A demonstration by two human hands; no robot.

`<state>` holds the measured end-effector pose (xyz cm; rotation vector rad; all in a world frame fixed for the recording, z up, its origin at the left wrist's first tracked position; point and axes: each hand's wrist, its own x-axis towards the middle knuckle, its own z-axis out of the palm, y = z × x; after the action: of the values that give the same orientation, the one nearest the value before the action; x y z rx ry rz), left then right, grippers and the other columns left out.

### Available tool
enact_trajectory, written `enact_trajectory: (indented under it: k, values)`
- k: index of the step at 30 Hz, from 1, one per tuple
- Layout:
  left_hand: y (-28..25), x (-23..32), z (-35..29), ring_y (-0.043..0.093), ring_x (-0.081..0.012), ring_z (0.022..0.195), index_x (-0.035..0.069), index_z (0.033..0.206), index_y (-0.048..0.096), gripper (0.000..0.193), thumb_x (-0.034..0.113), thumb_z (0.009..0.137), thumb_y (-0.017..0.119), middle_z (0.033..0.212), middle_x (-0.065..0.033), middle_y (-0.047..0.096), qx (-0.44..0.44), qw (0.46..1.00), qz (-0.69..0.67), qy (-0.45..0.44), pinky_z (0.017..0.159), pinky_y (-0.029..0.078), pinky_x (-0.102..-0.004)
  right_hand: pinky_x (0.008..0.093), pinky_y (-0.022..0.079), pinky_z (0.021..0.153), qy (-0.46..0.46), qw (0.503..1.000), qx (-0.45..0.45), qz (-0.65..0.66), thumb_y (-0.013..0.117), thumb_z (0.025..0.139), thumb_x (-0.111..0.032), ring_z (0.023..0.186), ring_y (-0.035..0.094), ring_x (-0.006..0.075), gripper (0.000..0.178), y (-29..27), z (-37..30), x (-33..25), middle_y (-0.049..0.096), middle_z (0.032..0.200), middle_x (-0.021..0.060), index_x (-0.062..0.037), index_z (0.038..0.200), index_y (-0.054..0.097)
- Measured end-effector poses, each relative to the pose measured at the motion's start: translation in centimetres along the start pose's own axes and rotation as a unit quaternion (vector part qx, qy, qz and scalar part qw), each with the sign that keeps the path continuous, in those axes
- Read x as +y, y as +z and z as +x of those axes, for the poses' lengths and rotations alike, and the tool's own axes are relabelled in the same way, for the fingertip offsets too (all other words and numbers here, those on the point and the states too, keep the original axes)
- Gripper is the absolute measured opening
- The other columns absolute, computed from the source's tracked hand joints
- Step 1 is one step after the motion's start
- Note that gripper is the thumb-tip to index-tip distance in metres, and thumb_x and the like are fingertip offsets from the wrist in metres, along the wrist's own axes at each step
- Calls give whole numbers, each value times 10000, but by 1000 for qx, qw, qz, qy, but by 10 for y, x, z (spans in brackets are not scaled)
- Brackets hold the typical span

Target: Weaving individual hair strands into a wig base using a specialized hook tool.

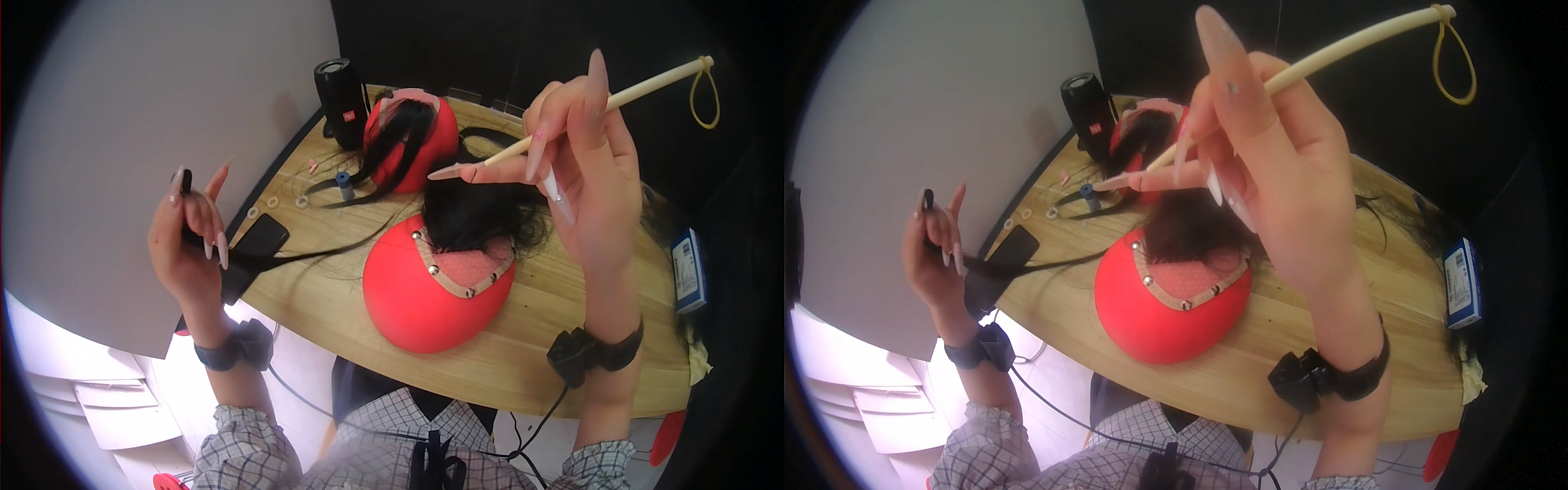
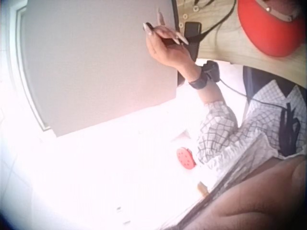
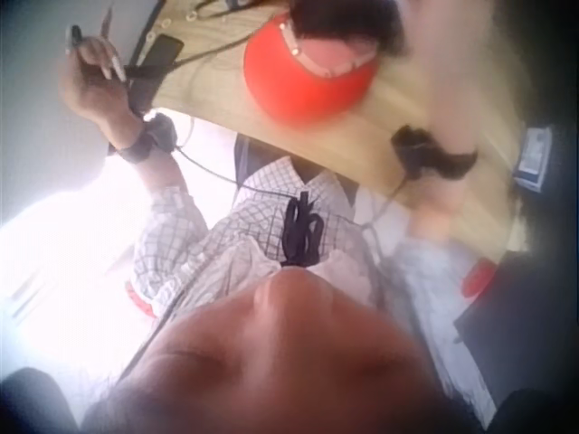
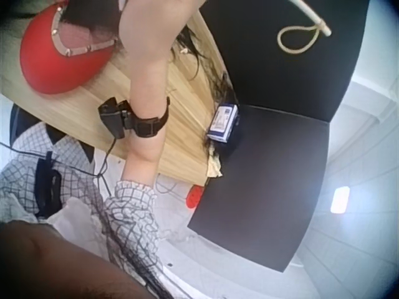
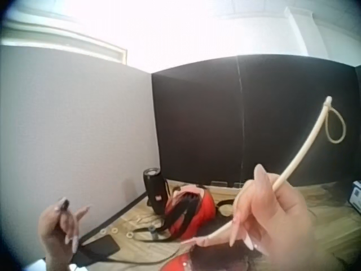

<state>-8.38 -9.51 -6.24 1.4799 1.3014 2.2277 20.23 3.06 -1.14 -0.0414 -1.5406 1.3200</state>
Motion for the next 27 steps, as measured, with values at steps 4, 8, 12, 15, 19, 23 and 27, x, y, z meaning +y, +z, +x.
enact_trajectory:
  k: [4,8,12,15,19,23,27]
  values:
    - [19,0,5,420,-135,420,45,650,465,330,209,928,398,506,-40,425,-114,965,-235,13,1013,396,-527,496,588,756,-10,1000,-18,18,304,1020,-324,629,499,105,375,5,9,-15,408,807,81,-1,894,446]
    - [82,2,-4,505,-113,510,27,629,529,343,169,936,472,546,-34,506,-416,884,-176,-124,986,437,-413,518,563,820,-28,996,-86,-8,300,1023,-315,626,477,99,353,-8,21,-31,407,791,52,-22,899,453]
    - [116,-3,-13,508,-81,507,-17,707,584,311,171,947,523,601,-21,543,-485,847,-148,-161,727,495,-255,514,508,937,-45,988,-148,-16,310,1027,-283,636,483,89,319,-29,34,-60,405,759,23,-33,904,464]
    - [116,5,-5,528,-167,498,9,592,538,370,157,927,482,537,-67,530,-440,866,-169,-167,607,467,-309,474,404,1068,-103,989,-108,-6,328,1027,-234,695,512,75,279,-54,29,-86,407,731,8,-21,927,479]
    - [104,7,12,506,-87,490,-44,795,627,275,145,948,498,558,-24,530,-431,866,-212,-139,604,493,-268,430,394,1065,-134,962,58,-229,422,1001,-256,882,584,142,342,-81,5,-79,565,939,83,40,1150,506]
    - [92,17,21,505,-105,481,-85,878,640,285,133,942,469,535,-36,523,-385,893,-211,-98,628,504,-276,406,429,999,76,949,-133,-274,632,865,-177,1165,545,263,274,-47,-28,2,621,1161,148,-27,1093,637]
    - [90,31,21,503,-127,476,-97,819,624,299,117,926,445,518,-49,515,-359,902,-225,-85,647,513,-304,522,245,1096,62,889,-217,-398,727,756,-192,1223,497,295,284,-12,-44,37,637,1159,107,-80,1016,693]
